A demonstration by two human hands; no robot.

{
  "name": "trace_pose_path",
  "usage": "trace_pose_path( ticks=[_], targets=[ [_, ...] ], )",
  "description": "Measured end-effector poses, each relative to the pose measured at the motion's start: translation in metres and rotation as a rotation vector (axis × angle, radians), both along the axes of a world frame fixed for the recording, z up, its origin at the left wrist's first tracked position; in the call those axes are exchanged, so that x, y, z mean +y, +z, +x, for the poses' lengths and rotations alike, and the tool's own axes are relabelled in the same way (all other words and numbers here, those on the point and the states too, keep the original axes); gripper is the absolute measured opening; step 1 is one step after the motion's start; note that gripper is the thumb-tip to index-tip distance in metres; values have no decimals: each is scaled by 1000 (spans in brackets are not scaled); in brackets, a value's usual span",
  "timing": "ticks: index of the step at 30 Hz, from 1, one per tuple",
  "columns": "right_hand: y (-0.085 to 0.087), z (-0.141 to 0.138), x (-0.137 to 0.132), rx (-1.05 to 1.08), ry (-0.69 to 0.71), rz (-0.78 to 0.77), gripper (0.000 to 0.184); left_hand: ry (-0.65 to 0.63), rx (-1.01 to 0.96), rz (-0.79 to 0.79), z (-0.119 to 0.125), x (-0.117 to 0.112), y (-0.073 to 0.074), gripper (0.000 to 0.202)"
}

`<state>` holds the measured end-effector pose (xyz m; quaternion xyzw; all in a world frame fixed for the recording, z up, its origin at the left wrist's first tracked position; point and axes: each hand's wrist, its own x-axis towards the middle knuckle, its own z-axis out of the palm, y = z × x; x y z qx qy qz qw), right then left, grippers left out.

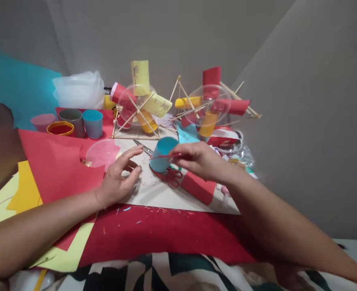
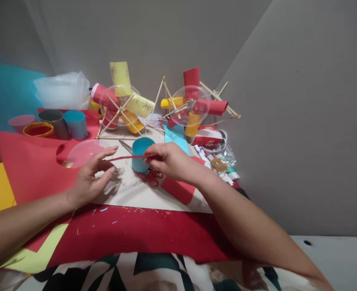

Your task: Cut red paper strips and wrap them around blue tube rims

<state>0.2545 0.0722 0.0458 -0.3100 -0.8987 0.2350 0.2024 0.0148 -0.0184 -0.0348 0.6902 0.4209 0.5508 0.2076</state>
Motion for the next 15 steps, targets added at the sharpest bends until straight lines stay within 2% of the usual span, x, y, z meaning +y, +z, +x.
trace_pose_path(
  ticks=[1, 3, 6, 9, 12, 15],
  targets=[
    [2, -1, -11, -57, 152, -10, 15, -23, 61, 115, -1, -1, 1, 50],
    [4, -3, -28, -71, 313, 22, 17, -116, 185, 282, -2, -3, 3, 61],
    [3, -7, -40, -48, 404, 33, 18, -227, 345, 405, -1, -5, 7, 66],
    [2, -10, -45, -5, 442, -7, 18, -225, 423, 423, 0, -10, 13, 55],
    [5, -10, -46, 190, 367, -101, 14, -201, 422, 388, 1, -14, 19, 50],
    [8, -7, -48, 356, 71, -271, 12, -164, 417, 376, 1, -15, 20, 48]
  ],
)
